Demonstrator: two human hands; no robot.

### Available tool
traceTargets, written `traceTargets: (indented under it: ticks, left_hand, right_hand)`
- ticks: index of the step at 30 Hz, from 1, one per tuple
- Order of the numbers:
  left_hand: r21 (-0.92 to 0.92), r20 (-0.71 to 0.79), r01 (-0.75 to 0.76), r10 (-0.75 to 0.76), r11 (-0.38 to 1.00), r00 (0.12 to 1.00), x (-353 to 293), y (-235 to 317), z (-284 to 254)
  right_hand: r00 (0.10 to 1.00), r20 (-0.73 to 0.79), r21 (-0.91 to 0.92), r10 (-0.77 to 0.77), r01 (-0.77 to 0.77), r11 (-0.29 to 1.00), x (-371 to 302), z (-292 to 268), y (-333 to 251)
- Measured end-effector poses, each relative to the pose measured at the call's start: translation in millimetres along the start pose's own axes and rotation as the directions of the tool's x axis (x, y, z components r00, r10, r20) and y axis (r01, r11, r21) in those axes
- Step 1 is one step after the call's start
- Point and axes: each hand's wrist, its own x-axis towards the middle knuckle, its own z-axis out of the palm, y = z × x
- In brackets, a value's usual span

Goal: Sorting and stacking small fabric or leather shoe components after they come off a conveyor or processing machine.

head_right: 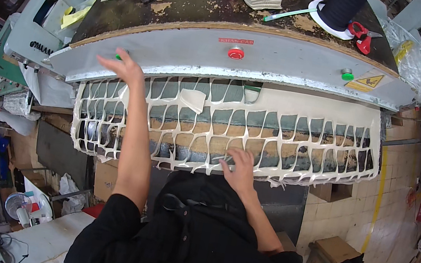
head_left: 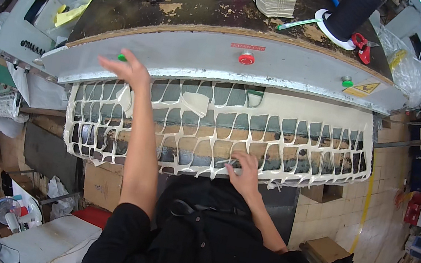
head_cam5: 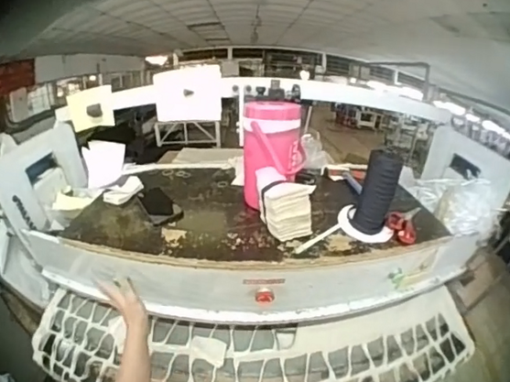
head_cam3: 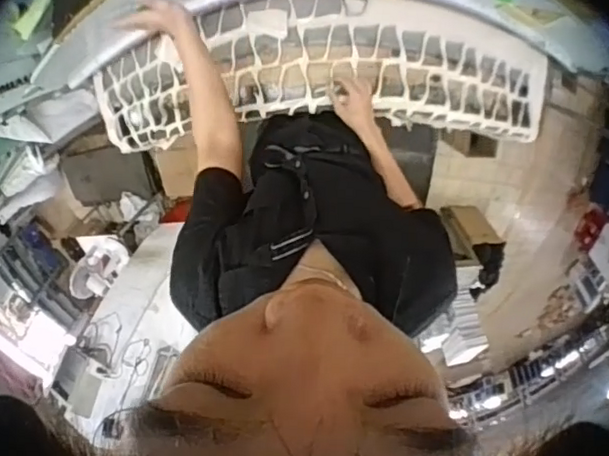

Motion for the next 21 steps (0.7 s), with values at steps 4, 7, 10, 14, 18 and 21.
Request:
traceTargets:
  ticks: [4, 7, 10, 14, 18, 21]
  left_hand:
    - [0.083, 0.139, 0.097, -0.108, 0.992, 0.984, 6.8, -8.3, -20.0]
    - [-0.026, 0.359, 0.003, 0.007, 1.000, 0.933, -44.7, -26.5, -79.8]
    - [0.011, 0.710, 0.231, -0.170, 0.973, 0.684, -119.8, -22.1, -149.9]
    - [0.122, 0.949, 0.049, -0.131, 0.991, 0.286, -172.6, 9.1, -213.3]
    - [0.051, 0.971, -0.296, 0.022, 0.954, 0.238, -193.6, 0.8, -238.9]
    - [0.051, 0.976, -0.373, 0.034, 0.926, 0.216, -200.7, 6.3, -237.5]
  right_hand:
    - [0.989, 0.128, -0.123, -0.077, 0.093, 0.988, -16.4, -9.4, -8.3]
    - [0.992, 0.122, -0.171, -0.010, 0.031, 0.985, -22.7, -20.0, -14.6]
    - [0.983, 0.180, -0.186, 0.047, -0.014, 0.983, -26.1, -32.9, -18.8]
    - [0.959, 0.283, -0.230, 0.022, 0.046, 0.972, -25.8, -31.6, -21.5]
    - [0.916, 0.388, -0.363, 0.104, 0.048, 0.931, -14.6, -19.6, -28.8]
    - [0.919, 0.348, -0.471, 0.185, 0.000, 0.882, -10.7, -10.0, -27.7]
